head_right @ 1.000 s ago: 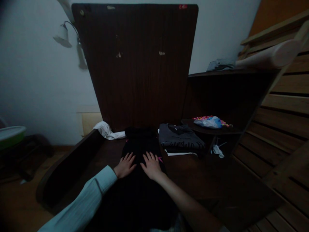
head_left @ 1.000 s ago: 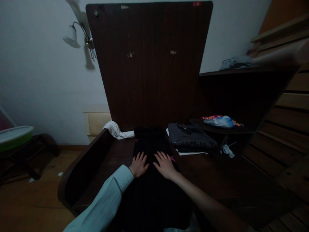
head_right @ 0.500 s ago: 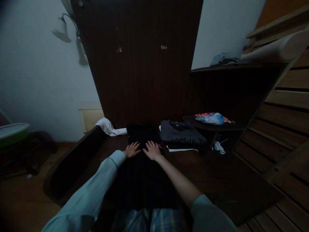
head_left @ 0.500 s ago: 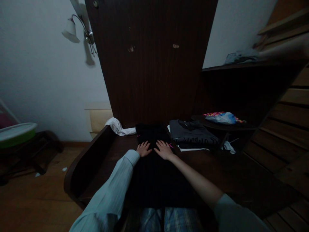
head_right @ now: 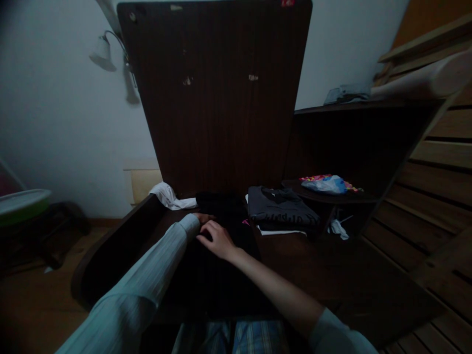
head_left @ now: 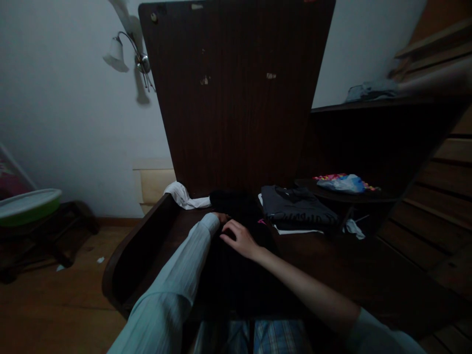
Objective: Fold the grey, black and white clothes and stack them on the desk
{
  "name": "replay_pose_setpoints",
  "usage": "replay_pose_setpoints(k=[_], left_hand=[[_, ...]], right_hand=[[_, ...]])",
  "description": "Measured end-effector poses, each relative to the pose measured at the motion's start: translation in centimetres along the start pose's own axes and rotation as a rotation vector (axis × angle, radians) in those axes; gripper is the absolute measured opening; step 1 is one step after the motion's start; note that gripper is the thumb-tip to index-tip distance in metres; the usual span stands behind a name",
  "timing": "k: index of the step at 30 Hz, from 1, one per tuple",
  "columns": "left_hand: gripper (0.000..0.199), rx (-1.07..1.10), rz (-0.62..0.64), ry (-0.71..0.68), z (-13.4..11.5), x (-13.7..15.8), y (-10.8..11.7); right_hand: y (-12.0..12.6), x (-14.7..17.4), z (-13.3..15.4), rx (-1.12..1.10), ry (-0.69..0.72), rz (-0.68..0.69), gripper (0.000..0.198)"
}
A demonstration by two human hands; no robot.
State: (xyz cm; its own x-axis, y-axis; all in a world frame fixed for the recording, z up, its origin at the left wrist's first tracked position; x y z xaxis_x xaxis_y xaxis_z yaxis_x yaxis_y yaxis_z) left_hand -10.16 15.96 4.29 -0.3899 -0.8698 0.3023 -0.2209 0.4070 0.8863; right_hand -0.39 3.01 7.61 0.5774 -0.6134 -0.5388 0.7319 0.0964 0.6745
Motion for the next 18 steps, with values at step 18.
replay_pose_setpoints(k=[18], left_hand=[[0.022, 0.853, -0.648, 0.131, 4.2, 3.3, 9.1]], right_hand=[[-1.5, 1.5, 14.5, -0.444, 0.427, 0.674, 0.009]])
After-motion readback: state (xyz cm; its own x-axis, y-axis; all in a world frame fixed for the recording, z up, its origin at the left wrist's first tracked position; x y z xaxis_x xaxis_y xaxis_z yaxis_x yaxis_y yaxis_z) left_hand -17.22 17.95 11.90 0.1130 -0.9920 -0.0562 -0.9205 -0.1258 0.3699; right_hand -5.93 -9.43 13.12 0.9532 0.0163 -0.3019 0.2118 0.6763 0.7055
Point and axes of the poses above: each hand's wrist, its own x-axis away from the middle knuckle, its own y-axis out of the back of the hand, z = x × y, the point moved 4 cm from there along -x, towards the middle knuckle, and after that the axes turned 6 degrees about z, right-handed, at the moved point
